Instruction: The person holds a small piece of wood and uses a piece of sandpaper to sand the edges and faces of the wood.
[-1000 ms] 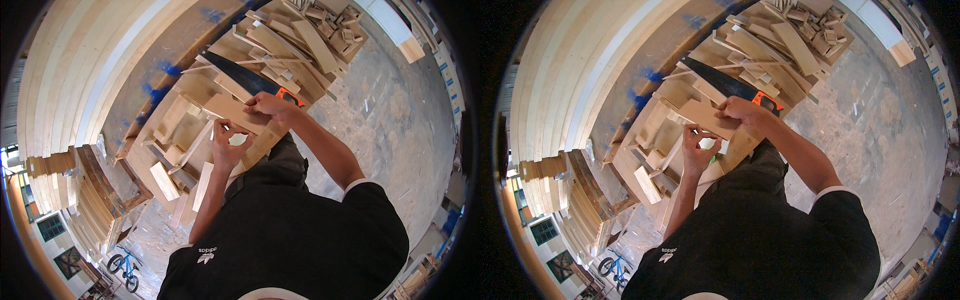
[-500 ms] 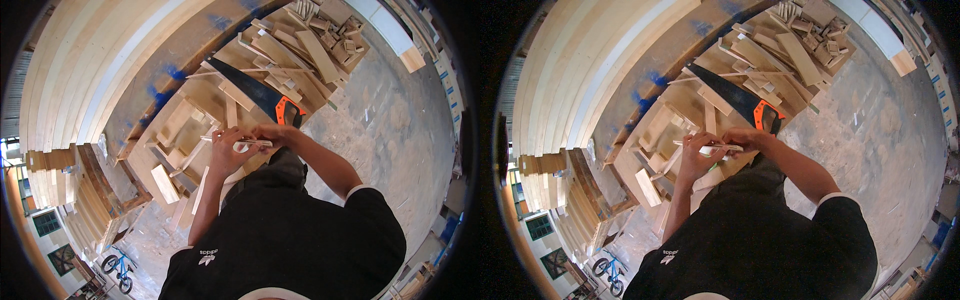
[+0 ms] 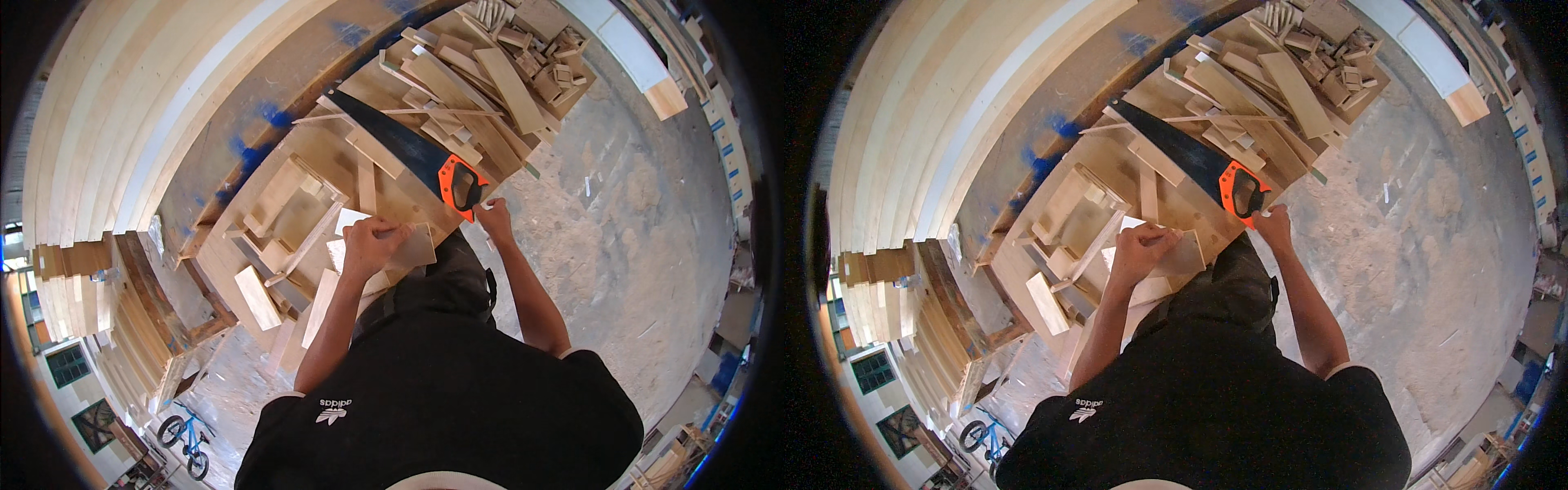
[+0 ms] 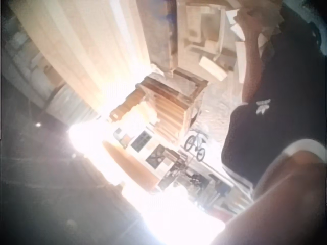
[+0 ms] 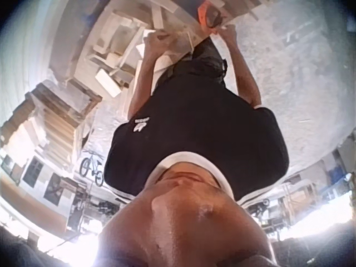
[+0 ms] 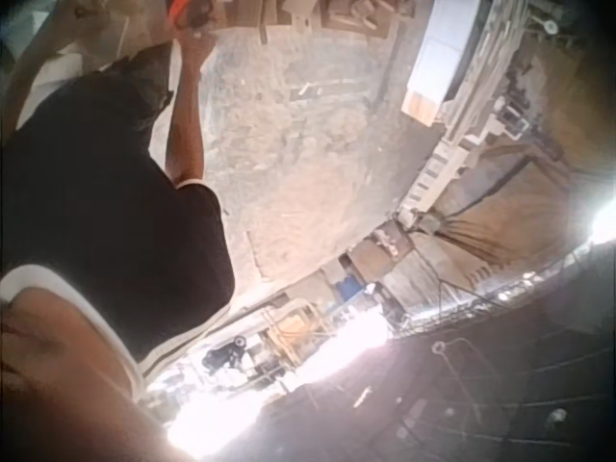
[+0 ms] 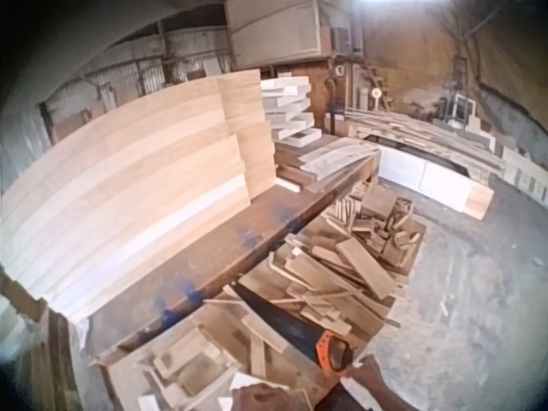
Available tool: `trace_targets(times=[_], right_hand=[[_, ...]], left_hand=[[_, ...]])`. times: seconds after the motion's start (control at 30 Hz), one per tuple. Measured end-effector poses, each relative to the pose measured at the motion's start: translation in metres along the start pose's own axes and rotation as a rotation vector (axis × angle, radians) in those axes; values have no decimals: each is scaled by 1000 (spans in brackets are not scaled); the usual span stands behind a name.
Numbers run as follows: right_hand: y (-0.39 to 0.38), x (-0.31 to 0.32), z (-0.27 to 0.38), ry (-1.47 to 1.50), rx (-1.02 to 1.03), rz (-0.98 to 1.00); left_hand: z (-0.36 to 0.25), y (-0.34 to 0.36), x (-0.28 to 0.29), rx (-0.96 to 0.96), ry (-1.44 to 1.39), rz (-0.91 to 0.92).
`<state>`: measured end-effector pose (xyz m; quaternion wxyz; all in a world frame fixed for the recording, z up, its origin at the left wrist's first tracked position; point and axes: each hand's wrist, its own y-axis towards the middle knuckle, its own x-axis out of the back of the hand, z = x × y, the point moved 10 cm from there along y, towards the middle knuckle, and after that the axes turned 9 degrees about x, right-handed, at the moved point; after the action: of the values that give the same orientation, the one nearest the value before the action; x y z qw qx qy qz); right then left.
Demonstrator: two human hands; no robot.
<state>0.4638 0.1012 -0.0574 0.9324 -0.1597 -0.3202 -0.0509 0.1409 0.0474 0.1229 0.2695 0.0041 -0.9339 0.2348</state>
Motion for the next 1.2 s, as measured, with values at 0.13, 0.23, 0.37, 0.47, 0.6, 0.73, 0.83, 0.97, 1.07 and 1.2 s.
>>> trace_targets(times=[0.13,0.23,0.37,0.47,0.6,0.73,0.83,0.97,1.07,1.2], right_hand=[[1,-33,-24,416,-237,206],[11,-42,-22,359,-260,267],[20,-39,-6,393,-181,147],[28,-33,5,709,-67,43],[19,-29,45,994,-11,157],[-19,-30,122,1219,53,660],[-52,-14,177,1239,27,831],[-90,29,207,582,305,486],[-136,97,242,471,790,250],[-196,141,248,605,851,306]], left_hand=[[-5,0,-4,-66,65,-30],[-8,-4,-5,-54,102,-45],[-9,-8,3,-44,110,-100],[-16,-13,6,-43,123,-139],[-19,-19,13,-22,139,-165],[-22,-22,16,-115,136,-269],[-18,-21,18,-21,71,-239],[-24,-26,32,-21,139,-344],[-36,-35,41,-41,164,-438],[-73,-53,41,-179,214,-531]])
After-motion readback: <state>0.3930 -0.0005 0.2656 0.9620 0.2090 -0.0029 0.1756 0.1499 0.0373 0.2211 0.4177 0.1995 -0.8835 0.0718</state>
